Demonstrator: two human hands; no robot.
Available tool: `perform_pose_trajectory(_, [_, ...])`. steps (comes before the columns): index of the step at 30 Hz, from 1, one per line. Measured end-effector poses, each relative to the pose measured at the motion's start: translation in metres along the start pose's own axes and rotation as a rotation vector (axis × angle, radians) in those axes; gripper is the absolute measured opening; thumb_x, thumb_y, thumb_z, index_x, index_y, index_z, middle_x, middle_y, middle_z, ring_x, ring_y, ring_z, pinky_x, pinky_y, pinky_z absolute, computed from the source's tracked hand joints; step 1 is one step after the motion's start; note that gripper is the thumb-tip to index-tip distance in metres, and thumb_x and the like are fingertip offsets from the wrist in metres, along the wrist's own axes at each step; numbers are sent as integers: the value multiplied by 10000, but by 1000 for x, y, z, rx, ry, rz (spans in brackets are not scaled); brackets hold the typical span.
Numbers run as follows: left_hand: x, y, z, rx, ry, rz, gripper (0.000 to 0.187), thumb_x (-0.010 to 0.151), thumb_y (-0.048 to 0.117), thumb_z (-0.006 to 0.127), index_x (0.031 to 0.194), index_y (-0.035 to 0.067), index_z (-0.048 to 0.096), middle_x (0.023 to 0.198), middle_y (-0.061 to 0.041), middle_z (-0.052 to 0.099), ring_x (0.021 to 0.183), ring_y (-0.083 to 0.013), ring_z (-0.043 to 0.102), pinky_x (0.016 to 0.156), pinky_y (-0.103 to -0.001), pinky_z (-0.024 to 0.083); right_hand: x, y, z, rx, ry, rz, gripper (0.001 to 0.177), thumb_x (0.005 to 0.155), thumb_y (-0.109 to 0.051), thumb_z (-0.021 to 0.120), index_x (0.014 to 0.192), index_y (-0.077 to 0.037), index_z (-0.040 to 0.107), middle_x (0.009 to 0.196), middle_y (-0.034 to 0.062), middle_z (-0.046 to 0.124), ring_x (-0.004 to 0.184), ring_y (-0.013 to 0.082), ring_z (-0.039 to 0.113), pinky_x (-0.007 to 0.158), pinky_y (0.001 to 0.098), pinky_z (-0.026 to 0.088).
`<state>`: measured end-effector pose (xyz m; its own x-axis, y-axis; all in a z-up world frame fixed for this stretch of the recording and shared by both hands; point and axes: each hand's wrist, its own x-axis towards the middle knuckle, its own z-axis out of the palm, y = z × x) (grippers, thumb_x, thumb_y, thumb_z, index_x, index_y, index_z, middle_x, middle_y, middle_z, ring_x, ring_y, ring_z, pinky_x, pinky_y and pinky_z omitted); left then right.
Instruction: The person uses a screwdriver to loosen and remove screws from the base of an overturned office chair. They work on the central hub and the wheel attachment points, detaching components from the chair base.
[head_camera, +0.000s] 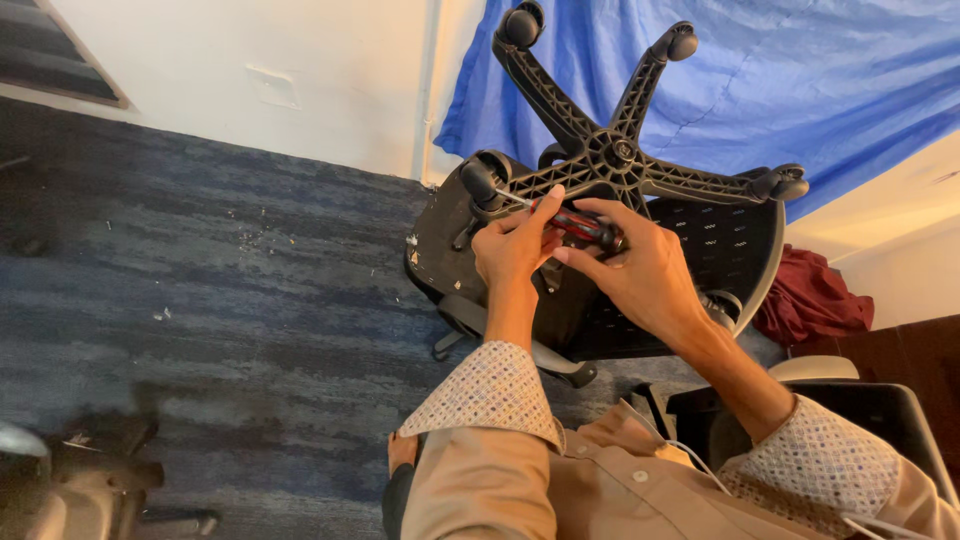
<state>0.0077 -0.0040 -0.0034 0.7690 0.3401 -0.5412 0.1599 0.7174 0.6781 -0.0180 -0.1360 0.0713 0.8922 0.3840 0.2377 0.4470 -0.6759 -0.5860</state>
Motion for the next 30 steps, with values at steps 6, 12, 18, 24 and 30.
perform_pose_trajectory(6, [0,5,-10,312,35,162,684,729,516,814,1087,-63,747,949,-165,800,722,-166,778,583,-272,632,7,-1,0,5,-76,164,411,904,-273,716,1248,-46,701,744,107,753,598,139,710,554,287,548])
perform_pose_trajectory(12, [21,5,-5,399,161,258,905,839,553,703,1548,122,341,1276,-154,632,975,-252,725,655,-339,645,7,5,-8,596,-238,637,551,1024,-465,512,999,33,745,578,101,595,431,165,578,418,284,452])
perform_pose_trajectory(18, [28,1,-1,398,53,254,661,902,484,681,1420,106,519,1166,-84,661,947,-192,721,680,-378,646,-3,1,-19,379,-153,678,541,997,-438,549,958,58,759,585,162,667,452,205,645,440,292,491])
perform_pose_trajectory(24, [40,10,-11,264,-30,85,576,910,456,661,1370,126,553,1124,-136,666,858,-238,685,686,-408,692,-20,5,-31,158,-4,275,340,899,-263,735,1057,35,778,737,48,756,600,110,689,516,259,549])
perform_pose_trajectory(30, [65,16,-7,333,6,146,576,904,481,644,1325,89,617,1163,-134,693,810,-256,754,669,-355,688,-36,61,-67,585,243,493,267,955,-207,750,1041,45,737,858,54,725,747,119,680,687,252,564])
